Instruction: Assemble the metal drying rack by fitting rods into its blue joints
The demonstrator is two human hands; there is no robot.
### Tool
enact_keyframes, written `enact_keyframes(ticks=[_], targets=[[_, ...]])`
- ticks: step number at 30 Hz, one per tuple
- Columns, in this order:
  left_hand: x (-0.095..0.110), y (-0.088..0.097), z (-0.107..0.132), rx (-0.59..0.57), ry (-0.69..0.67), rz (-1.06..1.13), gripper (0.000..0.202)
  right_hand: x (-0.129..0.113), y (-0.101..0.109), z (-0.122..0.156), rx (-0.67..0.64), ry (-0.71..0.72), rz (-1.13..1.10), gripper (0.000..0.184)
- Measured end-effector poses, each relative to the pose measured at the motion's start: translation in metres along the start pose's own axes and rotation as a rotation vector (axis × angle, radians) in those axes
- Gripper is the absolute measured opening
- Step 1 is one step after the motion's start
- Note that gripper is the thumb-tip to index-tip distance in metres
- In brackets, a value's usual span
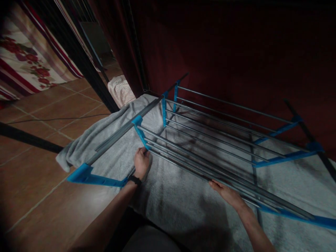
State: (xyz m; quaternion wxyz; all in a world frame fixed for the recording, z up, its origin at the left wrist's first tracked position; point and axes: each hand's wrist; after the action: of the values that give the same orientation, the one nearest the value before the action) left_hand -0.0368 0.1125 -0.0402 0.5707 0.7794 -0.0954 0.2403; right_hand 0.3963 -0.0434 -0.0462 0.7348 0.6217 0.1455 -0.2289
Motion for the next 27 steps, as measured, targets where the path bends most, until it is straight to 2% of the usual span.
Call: enact_keyframes(ticks=[2,6,8,15,19,24,27], targets=[[0.001,0.001,0.0,-0.001,0.004,-0.002,0.016,-0.006,-0.006,0.006,0.042,0.008,0.024,0.051],[0.002,0.001,0.0,0.003,0.017,-0.015,0.015,-0.018,-0.022,0.018,0.206,0.18,0.119,0.049],[0.003,0.002,0.0,0.001,0.015,-0.019,0.015,-0.02,-0.027,0.02,0.218,0.222,0.146,0.047],[0.002,0.002,0.0,0.008,0.013,-0.031,0.015,-0.01,-0.026,0.017,0.166,0.193,0.174,0.042],[0.002,0.002,0.0,0.004,0.003,-0.036,0.015,-0.007,-0.026,0.017,0.132,0.152,0.153,0.046],[0.001,0.001,0.0,0.011,0.0,-0.058,0.016,-0.009,-0.021,0.014,0.046,0.006,0.054,0.052],[0.001,0.0,-0.001,0.019,0.006,-0.074,0.016,-0.013,-0.015,0.008,0.003,-0.035,0.017,0.053]])
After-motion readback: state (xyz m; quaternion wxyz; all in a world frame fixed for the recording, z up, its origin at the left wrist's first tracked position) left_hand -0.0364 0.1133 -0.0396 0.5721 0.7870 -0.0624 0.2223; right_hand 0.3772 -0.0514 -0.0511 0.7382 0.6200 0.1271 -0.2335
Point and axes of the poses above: each hand's wrist, its own z-axis away from the middle knuckle, its own y-axis out of the back of the hand, x = y × z, and after that the axes turned 15 degrees about -z, right-handed
